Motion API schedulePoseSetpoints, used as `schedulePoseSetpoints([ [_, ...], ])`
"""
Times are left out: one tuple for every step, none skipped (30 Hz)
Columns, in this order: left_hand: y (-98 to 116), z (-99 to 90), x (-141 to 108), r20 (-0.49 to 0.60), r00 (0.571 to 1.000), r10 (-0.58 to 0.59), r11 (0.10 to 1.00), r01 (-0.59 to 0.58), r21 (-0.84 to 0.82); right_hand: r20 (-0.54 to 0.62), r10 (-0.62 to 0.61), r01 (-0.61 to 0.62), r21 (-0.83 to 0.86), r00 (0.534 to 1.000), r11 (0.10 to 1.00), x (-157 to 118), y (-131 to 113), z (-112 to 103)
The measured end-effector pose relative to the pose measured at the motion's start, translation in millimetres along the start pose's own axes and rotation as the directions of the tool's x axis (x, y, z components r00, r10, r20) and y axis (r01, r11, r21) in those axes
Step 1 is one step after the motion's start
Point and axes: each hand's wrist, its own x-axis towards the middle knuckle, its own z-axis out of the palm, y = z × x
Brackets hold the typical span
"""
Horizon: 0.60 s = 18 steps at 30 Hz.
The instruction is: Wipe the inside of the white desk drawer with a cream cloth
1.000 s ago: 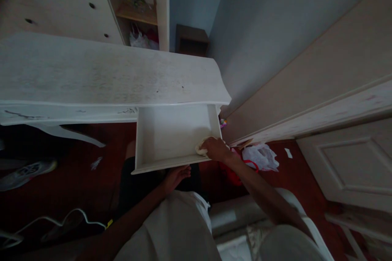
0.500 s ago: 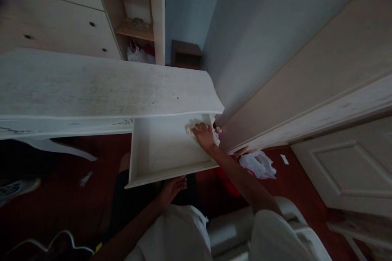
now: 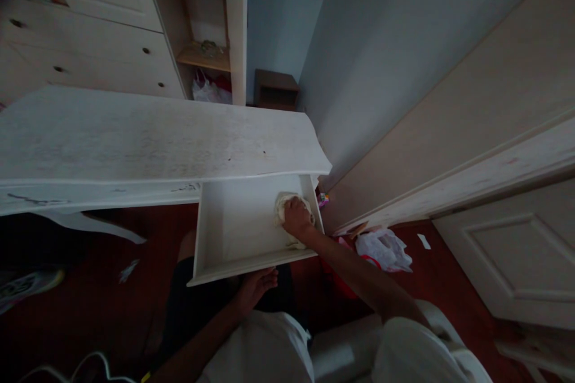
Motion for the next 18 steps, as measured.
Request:
schedulePoseSetpoints([
  [0,0.1,0,0.004,1.0,-0.001,1.0,0.001,0.002,-0.012,0.036,-0.036,0.011,0.999,0.999,2,-1,3],
  [0,0.2,0,0.008,1.0,-0.003,1.0,0.003,0.006,-0.027,0.061,-0.061,0.022,0.998,0.998,5,-1,6],
  [1,0.4,0,0.009,1.0,-0.003,1.0,0.003,0.008,-0.048,0.08,-0.079,0.031,0.996,0.996,10,-1,8],
  [1,0.7,0,0.007,1.0,-0.001,1.0,0.001,0.01,-0.071,0.096,-0.093,0.038,0.993,0.995,15,0,10],
  [0,1.0,0,0.003,1.0,0.001,1.0,-0.001,0.009,-0.099,0.107,-0.103,0.044,0.989,0.994,21,1,11],
  [0,1.4,0,-0.008,1.0,0.002,1.0,-0.002,0.009,-0.134,0.119,-0.113,0.052,0.984,0.992,27,2,11],
  [0,1.8,0,-0.02,1.0,0.004,1.0,-0.003,0.006,-0.169,0.135,-0.126,0.065,0.976,0.99,34,3,10],
  [-1,2.2,1,-0.029,1.0,0.008,1.0,-0.008,0.002,-0.197,0.162,-0.149,0.083,0.967,0.985,41,4,8],
  [-1,2.6,1,-0.033,0.999,0.013,1.0,-0.013,-0.002,-0.216,0.2,-0.18,0.108,0.956,0.978,49,4,5],
  [-2,2.8,2,-0.034,0.999,0.016,1.0,-0.016,-0.004,-0.22,0.247,-0.219,0.141,0.944,0.965,58,3,2],
  [-2,2.9,2,-0.033,0.999,0.018,1.0,-0.018,-0.004,-0.209,0.295,-0.261,0.176,0.932,0.949,66,3,-1],
  [-2,2.9,2,-0.031,0.999,0.019,1.0,-0.019,-0.002,-0.188,0.337,-0.298,0.207,0.923,0.932,74,1,-5],
  [-2,2.7,3,-0.029,0.999,0.018,1.0,-0.018,0.002,-0.163,0.365,-0.325,0.23,0.917,0.917,82,1,-9],
  [-3,2.5,3,-0.028,0.999,0.017,1.0,-0.017,0.005,-0.136,0.382,-0.342,0.246,0.914,0.907,89,0,-12],
  [-3,2.4,3,-0.029,0.999,0.015,1.0,-0.015,0.006,-0.11,0.392,-0.355,0.255,0.913,0.899,96,0,-15],
  [-3,2.2,3,-0.028,0.999,0.015,1.0,-0.015,0.005,-0.083,0.396,-0.364,0.261,0.914,0.894,101,0,-18],
  [-3,2.1,2,-0.026,1.0,0.015,1.0,-0.015,0.003,-0.057,0.396,-0.368,0.265,0.917,0.891,106,1,-19],
  [-2,2.1,2,-0.024,1.0,0.015,1.0,-0.015,0.0,-0.028,0.393,-0.371,0.271,0.919,0.888,109,3,-21],
])
